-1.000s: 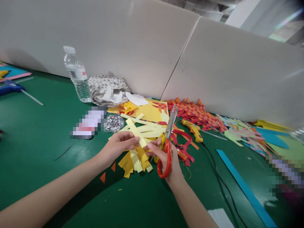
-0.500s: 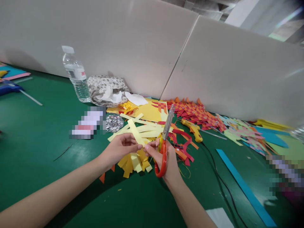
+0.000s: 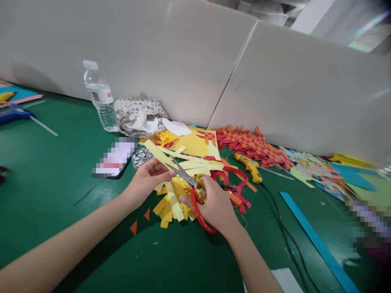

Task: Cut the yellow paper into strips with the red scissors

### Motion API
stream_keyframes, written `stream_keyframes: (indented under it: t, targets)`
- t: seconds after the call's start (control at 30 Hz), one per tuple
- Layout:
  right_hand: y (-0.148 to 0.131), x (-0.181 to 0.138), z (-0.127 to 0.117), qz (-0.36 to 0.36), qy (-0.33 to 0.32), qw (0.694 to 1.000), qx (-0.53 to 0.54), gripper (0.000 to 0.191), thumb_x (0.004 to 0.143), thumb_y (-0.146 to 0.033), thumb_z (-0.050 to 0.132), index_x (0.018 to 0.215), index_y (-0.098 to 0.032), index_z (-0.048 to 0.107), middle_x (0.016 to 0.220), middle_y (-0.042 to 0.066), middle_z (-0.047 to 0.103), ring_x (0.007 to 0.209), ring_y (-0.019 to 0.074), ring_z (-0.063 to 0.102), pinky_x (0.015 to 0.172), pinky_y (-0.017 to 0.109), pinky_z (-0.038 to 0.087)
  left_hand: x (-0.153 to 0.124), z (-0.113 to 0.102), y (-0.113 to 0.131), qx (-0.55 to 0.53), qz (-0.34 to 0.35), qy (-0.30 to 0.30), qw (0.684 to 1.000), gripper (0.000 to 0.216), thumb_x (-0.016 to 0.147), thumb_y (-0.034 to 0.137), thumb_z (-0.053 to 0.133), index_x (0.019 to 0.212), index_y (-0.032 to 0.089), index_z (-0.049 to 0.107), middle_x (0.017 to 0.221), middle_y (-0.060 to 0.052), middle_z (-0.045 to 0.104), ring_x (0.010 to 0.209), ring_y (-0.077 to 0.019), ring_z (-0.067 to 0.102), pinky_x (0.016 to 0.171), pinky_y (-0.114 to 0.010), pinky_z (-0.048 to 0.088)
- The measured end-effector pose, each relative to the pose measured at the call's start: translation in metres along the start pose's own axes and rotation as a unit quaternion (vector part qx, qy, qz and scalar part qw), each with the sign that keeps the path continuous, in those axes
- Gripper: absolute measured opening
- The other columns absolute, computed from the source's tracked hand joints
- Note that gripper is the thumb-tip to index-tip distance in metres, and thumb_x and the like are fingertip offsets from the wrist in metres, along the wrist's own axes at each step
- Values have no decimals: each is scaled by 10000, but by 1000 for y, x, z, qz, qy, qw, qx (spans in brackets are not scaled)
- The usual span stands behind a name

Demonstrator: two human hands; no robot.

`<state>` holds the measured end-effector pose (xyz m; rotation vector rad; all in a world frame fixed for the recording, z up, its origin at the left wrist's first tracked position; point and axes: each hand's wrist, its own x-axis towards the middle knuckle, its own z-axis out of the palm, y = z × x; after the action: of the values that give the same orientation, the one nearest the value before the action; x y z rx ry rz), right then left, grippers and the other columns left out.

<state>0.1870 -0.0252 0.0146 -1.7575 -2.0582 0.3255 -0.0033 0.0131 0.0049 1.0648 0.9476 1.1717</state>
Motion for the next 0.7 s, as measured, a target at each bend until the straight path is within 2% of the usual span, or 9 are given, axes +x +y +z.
stream_keyframes:
  t: [0.17, 0.57, 0.7]
  targets:
    - [0, 1, -3, 3, -16, 1000, -2, 320, 674, -457, 612, 781, -224, 420, 786, 18, 568, 674, 181, 550, 545, 261, 349, 1, -2, -2, -6, 12, -27, 1000, 182, 672, 205, 723, 824, 186, 625, 728, 16, 657, 670, -101, 597, 648, -214, 471]
    - [-1, 1, -3, 24, -51, 998, 15, 324, 681, -469, 606, 793, -227, 421, 787, 13, 570, 692, 184, 545, 548, 261, 348, 0, -2, 0, -8, 21, -20, 1000, 222, 674, 212, 724, 880, 188, 644, 835, -19, 681, 773, -140, 612, 684, -236, 485]
    - [-1, 1, -3, 24, -53, 998, 18, 324, 677, -468, 612, 788, -225, 430, 771, 9, 566, 662, 172, 536, 541, 255, 340, 1, -3, 0, -10, 21, -14, 1000, 230, 662, 214, 731, 875, 184, 651, 813, -21, 686, 771, -154, 619, 688, -251, 482]
